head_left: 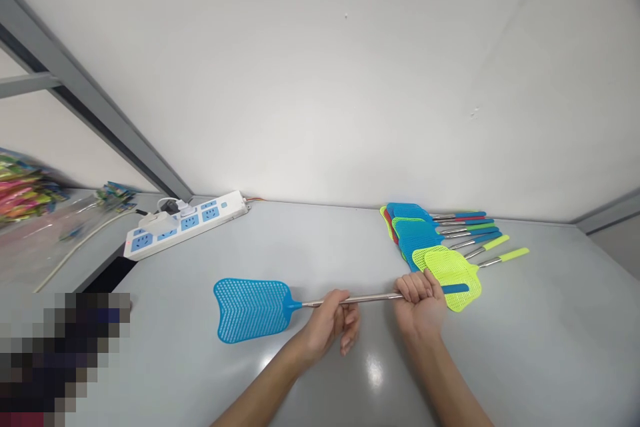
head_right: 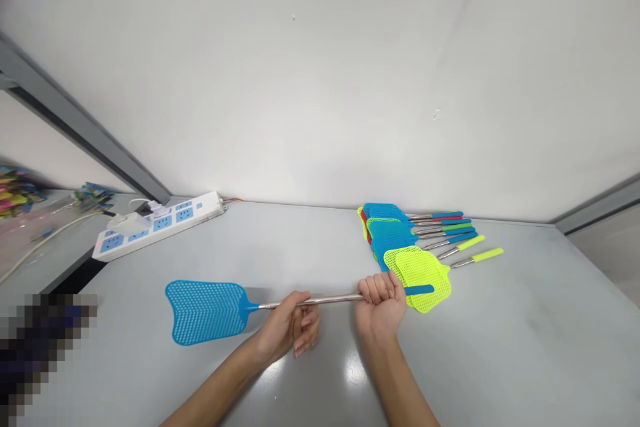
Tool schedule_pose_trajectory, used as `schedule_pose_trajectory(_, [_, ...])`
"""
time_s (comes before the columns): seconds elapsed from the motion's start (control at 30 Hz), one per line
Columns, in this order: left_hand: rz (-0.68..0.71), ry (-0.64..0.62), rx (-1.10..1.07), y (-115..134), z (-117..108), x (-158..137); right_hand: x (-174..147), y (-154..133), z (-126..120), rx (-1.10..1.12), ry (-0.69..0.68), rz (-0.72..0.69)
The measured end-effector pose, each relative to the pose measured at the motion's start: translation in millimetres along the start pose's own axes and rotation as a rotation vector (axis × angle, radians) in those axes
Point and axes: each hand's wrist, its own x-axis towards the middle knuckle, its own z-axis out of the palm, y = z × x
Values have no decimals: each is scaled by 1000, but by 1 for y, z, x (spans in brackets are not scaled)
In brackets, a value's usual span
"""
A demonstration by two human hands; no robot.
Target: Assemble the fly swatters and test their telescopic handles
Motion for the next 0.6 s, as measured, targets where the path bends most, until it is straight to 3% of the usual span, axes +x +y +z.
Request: schedule_pose_trajectory(0.6, [-52,-18,-104,0,2,2,-22,3,17,-95,-2,-123])
